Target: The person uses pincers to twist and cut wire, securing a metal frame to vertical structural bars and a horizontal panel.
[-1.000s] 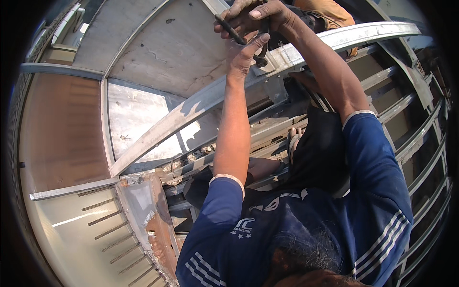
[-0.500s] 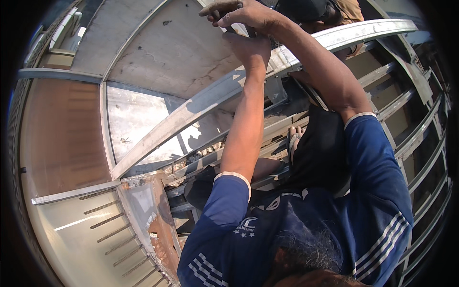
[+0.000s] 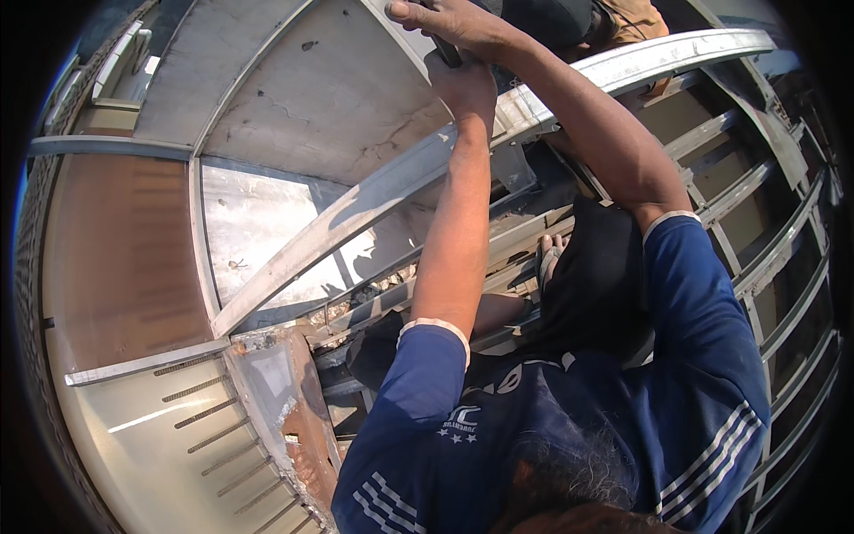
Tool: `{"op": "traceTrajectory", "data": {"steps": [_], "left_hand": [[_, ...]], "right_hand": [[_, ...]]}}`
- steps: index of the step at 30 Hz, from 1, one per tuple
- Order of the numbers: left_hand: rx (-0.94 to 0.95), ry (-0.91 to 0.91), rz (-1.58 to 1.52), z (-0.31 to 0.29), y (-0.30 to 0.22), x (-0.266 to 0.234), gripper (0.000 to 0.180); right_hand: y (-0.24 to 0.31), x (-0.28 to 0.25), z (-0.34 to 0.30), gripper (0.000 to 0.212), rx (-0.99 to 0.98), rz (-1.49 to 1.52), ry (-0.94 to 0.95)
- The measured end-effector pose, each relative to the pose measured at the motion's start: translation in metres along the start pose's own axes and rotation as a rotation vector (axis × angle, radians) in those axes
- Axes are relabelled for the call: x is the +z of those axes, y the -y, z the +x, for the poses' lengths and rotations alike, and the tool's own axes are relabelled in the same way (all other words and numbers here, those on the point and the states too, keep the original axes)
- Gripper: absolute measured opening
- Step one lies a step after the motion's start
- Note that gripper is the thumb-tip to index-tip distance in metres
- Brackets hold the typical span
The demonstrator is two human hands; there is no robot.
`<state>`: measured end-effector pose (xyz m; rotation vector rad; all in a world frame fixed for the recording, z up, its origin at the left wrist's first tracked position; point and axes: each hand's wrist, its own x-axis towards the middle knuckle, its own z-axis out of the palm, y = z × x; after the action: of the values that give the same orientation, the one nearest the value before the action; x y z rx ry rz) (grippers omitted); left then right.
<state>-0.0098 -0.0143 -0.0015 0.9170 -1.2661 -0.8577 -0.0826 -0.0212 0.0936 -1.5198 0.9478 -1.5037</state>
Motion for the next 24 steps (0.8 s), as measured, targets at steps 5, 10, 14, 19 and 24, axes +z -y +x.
{"op": "traceTrajectory", "data": {"steps": [5, 10, 14, 19, 24], "left_hand": [[0.126, 0.056, 0.204, -0.026, -0.029, -0.014, 0.065], [-0.364, 0.741, -0.53, 0.0, -0.038, -0.057, 0.04], [-0.257, 0.464, -0.342, 0.007, -0.013, -0.026, 0.02], [0.015, -0.116, -0.177, -0.007, 0.0, -0.011, 0.056], [0.229, 0.184, 0.222, -0.03, -0.031, -0.032, 0.07]], "right_hand": [[-0.003, -0.023, 0.003, 0.058, 0.033, 0.213, 0.427], [-0.005, -0.028, -0.005, 0.045, 0.117, 0.977, 0.87], [-0.024, -0.045, 0.023, 0.053, 0.202, 0.619, 0.347], [0.019, 0.023, -0.014, 0.076, -0.059, -0.278, 0.158], [-0.009, -0.038, -0.004, 0.051, 0.071, 0.659, 0.572]]}}
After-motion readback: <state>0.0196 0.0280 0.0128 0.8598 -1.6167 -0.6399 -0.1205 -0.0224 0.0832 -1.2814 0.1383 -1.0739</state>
